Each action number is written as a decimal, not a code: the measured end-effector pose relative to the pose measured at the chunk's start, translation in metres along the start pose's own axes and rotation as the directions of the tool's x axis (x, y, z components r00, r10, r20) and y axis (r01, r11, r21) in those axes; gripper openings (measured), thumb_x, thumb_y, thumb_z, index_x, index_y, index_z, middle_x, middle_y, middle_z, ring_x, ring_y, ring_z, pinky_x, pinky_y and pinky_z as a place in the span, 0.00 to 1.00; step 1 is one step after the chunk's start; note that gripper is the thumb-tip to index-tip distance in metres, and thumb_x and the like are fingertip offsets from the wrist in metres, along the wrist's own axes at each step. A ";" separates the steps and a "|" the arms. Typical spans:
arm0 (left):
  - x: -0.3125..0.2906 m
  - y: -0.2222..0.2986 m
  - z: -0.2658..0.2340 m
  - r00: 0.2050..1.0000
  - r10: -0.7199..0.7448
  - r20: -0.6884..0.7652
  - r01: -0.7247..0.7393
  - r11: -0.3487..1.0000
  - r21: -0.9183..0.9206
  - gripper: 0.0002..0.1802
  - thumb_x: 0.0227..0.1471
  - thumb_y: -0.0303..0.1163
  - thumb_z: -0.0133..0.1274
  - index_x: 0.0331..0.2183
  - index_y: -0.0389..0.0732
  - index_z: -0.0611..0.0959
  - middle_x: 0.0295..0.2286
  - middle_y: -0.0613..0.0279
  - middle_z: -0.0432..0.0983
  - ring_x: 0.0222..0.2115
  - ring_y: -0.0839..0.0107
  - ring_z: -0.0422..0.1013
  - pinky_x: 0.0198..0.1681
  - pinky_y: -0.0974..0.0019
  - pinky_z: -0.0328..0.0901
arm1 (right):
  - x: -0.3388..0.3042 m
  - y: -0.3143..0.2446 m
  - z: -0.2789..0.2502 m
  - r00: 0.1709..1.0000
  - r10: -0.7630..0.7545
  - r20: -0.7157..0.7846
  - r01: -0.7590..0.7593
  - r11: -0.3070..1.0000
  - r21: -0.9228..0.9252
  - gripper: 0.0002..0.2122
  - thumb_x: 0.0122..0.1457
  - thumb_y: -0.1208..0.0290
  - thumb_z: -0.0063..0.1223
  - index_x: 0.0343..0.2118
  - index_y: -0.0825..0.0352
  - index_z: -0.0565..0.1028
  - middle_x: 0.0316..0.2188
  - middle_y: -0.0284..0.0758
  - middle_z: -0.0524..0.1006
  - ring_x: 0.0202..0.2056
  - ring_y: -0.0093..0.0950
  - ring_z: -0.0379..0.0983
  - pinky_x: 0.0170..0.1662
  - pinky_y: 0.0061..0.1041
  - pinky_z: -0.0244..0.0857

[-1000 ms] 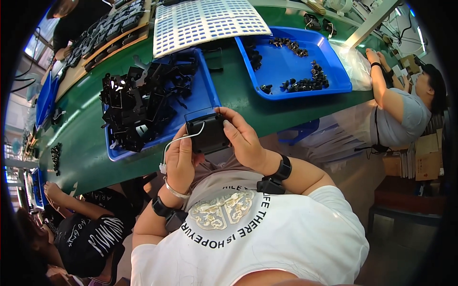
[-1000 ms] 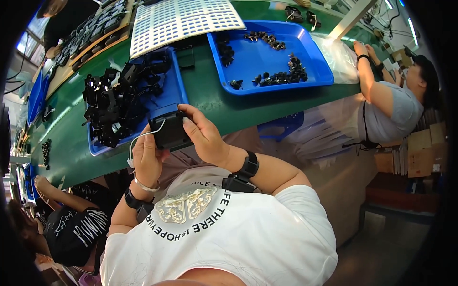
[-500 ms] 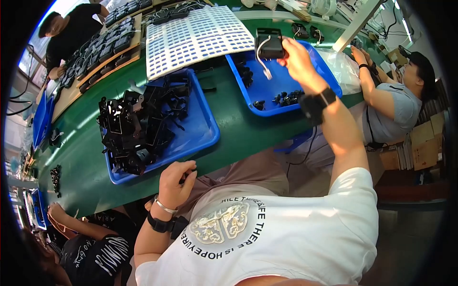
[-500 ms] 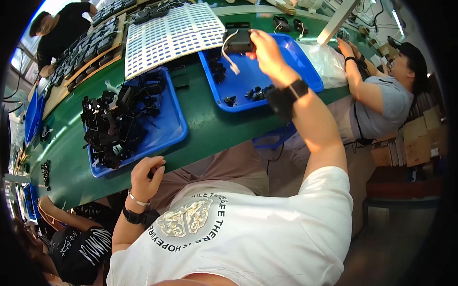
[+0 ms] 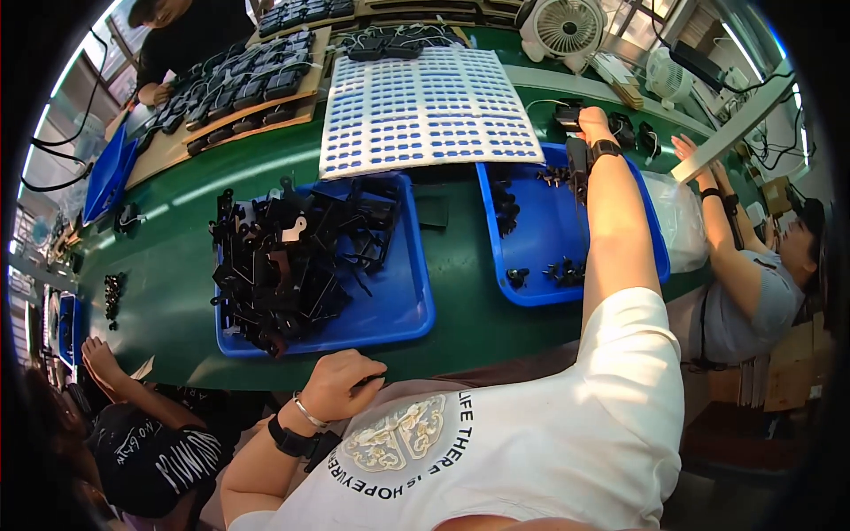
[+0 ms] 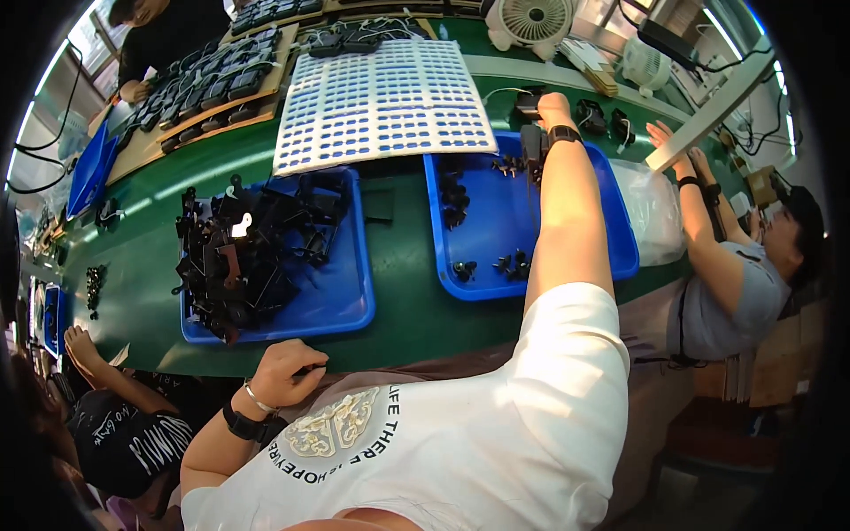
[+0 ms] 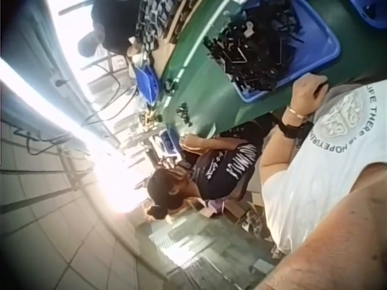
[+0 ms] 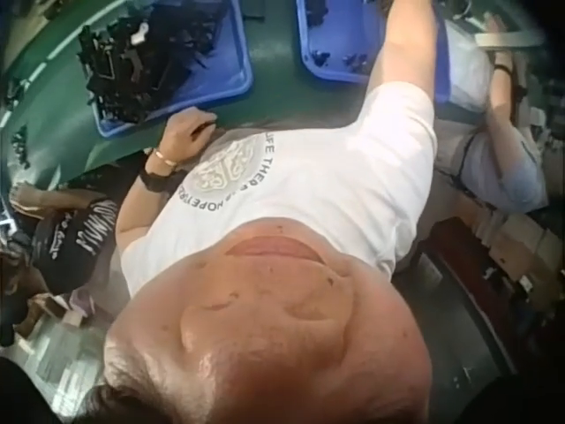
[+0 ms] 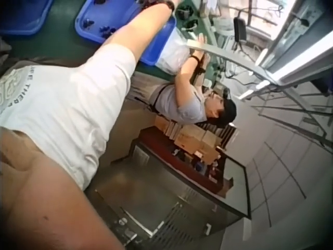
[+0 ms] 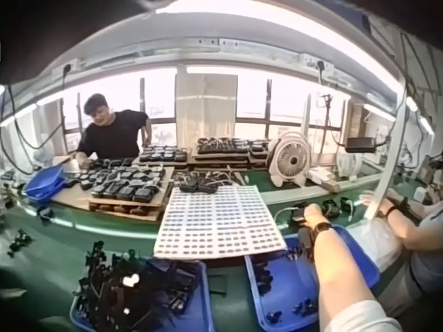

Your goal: The person picks up a black housing and a bracket, fits the bracket onto the housing, and presses a small black component into the side by hand. They then place the assembled unit onto a tray and pick up another housing to repeat the process.

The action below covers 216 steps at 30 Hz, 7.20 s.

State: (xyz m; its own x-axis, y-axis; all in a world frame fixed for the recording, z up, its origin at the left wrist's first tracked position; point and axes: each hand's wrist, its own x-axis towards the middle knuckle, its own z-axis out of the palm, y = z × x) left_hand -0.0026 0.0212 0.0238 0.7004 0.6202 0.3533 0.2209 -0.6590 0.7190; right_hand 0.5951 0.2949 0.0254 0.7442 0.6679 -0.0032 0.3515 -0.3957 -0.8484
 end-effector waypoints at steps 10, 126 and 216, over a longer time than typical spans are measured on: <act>0.011 -0.005 -0.010 0.995 0.027 0.097 -0.011 0.987 -0.162 0.08 0.36 0.24 0.59 0.26 0.39 0.80 0.17 0.61 0.72 0.17 0.64 0.68 0.19 0.66 0.62 | 0.034 -0.056 0.020 0.827 -0.563 0.002 0.452 0.662 -0.599 0.18 0.50 0.57 0.54 0.33 0.70 0.77 0.32 0.45 0.77 0.36 0.39 0.74 0.40 0.31 0.66; -0.064 0.025 0.023 0.843 -0.312 0.439 0.324 -0.358 -0.876 0.24 0.48 0.31 0.56 0.47 0.40 0.66 0.42 0.51 0.68 0.41 0.56 0.71 0.39 0.46 0.71 | -0.401 -0.117 0.066 0.069 -0.722 0.688 0.996 0.087 -0.008 0.05 0.45 0.77 0.51 0.25 0.67 0.68 0.27 0.36 0.72 0.25 0.36 0.69 0.26 0.28 0.64; -0.039 0.051 0.013 0.642 -0.662 -0.387 -0.045 0.471 -0.881 0.29 0.48 0.28 0.57 0.48 0.35 0.61 0.39 0.56 0.68 0.38 0.72 0.70 0.39 0.69 0.70 | -0.524 -0.053 0.033 0.248 -0.304 0.920 -0.101 0.936 0.336 0.11 0.57 0.67 0.52 0.34 0.65 0.63 0.25 0.34 0.76 0.21 0.19 0.73 0.22 0.14 0.65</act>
State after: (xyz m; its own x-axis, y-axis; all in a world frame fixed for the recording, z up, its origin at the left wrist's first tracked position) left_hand -0.0100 -0.0422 0.0388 0.0412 0.9990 -0.0173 -0.5256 0.0364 0.8499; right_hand 0.1681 -0.0136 0.0545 -0.4448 0.8656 -0.2300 0.0631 -0.2260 -0.9721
